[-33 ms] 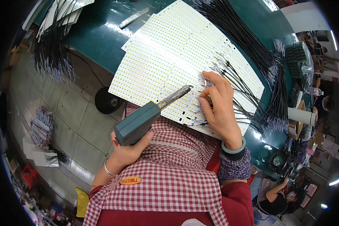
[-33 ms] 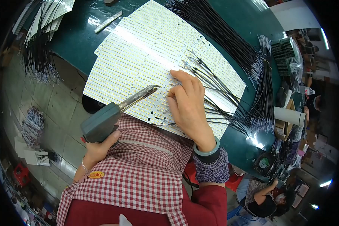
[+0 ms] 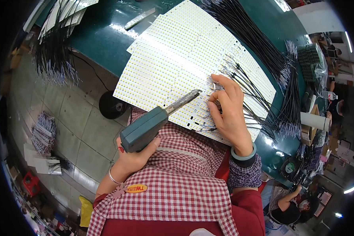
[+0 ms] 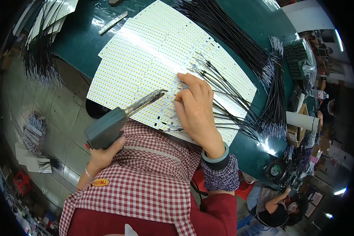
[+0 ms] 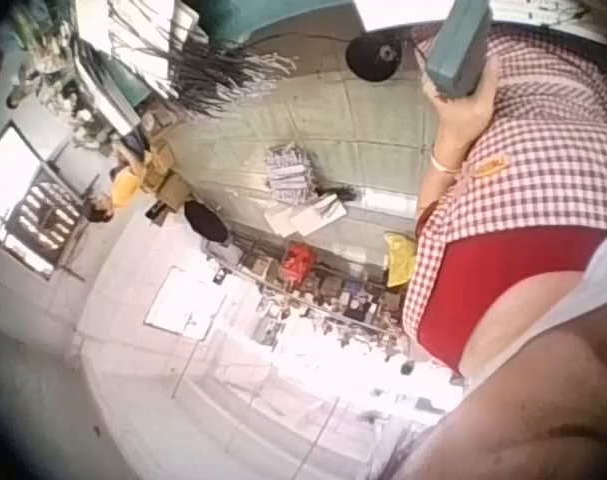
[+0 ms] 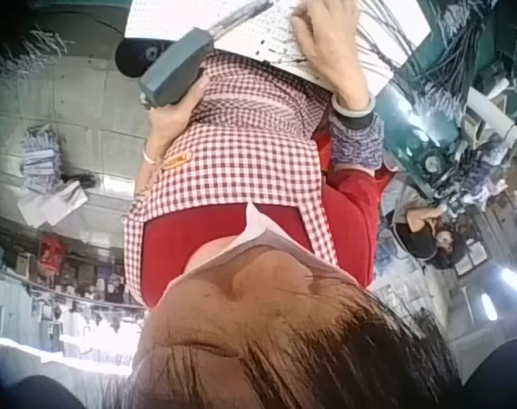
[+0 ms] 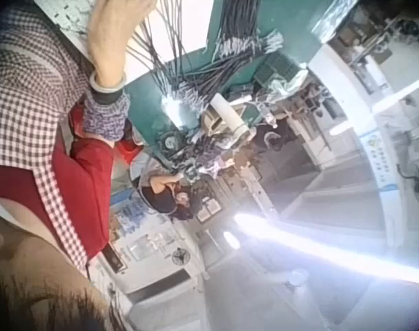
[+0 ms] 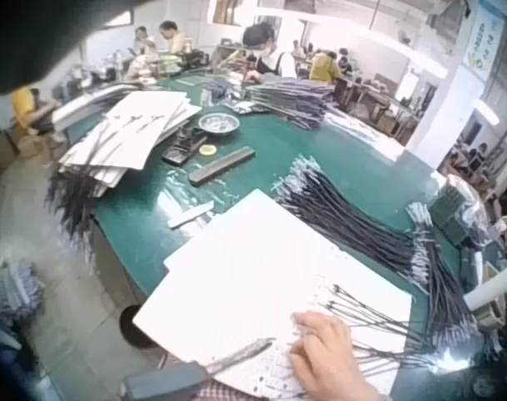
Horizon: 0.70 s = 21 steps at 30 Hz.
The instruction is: The person solders wire leads onto the contacts of LED strips on a light panel using a soldering gun.
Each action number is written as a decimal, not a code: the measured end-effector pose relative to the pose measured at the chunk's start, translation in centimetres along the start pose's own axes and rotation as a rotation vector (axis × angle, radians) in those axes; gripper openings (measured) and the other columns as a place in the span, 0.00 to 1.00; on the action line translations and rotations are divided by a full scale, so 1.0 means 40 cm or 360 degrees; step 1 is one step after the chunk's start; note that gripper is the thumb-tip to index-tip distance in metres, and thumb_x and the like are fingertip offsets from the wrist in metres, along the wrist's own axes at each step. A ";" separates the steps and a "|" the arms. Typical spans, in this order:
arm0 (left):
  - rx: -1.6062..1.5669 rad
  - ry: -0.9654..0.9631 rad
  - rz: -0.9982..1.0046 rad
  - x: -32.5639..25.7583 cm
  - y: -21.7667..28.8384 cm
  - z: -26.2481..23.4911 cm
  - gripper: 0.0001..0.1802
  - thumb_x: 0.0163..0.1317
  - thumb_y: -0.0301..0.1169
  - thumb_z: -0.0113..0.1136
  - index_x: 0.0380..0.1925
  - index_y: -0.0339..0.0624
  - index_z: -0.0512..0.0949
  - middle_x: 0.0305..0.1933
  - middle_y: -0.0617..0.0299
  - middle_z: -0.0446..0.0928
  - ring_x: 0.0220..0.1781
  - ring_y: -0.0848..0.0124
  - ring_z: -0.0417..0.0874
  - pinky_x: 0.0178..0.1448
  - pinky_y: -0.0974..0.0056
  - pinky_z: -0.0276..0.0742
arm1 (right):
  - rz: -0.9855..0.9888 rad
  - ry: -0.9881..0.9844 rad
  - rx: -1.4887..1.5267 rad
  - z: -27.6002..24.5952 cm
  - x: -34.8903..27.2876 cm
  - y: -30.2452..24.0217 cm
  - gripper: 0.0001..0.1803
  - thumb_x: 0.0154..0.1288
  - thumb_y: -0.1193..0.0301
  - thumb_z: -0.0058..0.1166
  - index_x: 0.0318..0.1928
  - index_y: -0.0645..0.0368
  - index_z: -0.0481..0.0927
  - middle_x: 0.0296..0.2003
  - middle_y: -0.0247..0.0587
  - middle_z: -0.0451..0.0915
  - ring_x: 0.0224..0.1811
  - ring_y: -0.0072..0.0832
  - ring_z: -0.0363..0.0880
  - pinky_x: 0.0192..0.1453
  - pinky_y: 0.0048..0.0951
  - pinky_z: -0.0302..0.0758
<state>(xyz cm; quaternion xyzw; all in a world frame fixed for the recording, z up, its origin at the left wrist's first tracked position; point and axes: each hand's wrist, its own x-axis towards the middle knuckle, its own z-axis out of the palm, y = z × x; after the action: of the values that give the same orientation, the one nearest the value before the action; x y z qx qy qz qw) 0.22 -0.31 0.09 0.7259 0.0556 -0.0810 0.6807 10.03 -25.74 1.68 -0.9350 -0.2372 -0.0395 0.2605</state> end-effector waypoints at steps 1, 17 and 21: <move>-0.0035 0.0083 0.0073 0.002 0.002 0.003 0.10 0.53 0.24 0.69 0.37 0.33 0.82 0.33 0.58 0.85 0.31 0.76 0.83 0.36 0.70 0.79 | 0.0011 0.0013 -0.0015 0.002 0.001 -0.002 0.07 0.55 0.78 0.58 0.33 0.60 0.73 0.61 0.46 0.69 0.64 0.46 0.64 0.67 0.43 0.57; 0.0101 -0.0101 0.0198 -0.002 -0.028 -0.011 0.10 0.52 0.24 0.68 0.35 0.33 0.82 0.29 0.58 0.83 0.26 0.73 0.83 0.31 0.70 0.76 | 0.0032 -0.0026 0.0003 -0.001 0.011 -0.019 0.07 0.53 0.80 0.56 0.31 0.61 0.72 0.60 0.46 0.70 0.62 0.45 0.65 0.66 0.42 0.58; 0.0171 -0.0104 0.0263 0.002 -0.011 -0.009 0.10 0.52 0.24 0.68 0.35 0.33 0.81 0.28 0.58 0.82 0.25 0.73 0.82 0.30 0.70 0.75 | 0.0044 -0.0037 -0.0002 -0.002 0.011 -0.019 0.06 0.53 0.80 0.56 0.31 0.61 0.72 0.60 0.46 0.70 0.62 0.45 0.65 0.66 0.42 0.58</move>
<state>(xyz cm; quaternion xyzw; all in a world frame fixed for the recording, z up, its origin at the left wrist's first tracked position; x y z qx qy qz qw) 0.24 0.09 -0.35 0.7604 -0.0312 -0.0509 0.6467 10.05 -25.01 2.19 -0.9388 -0.2271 -0.0253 0.2577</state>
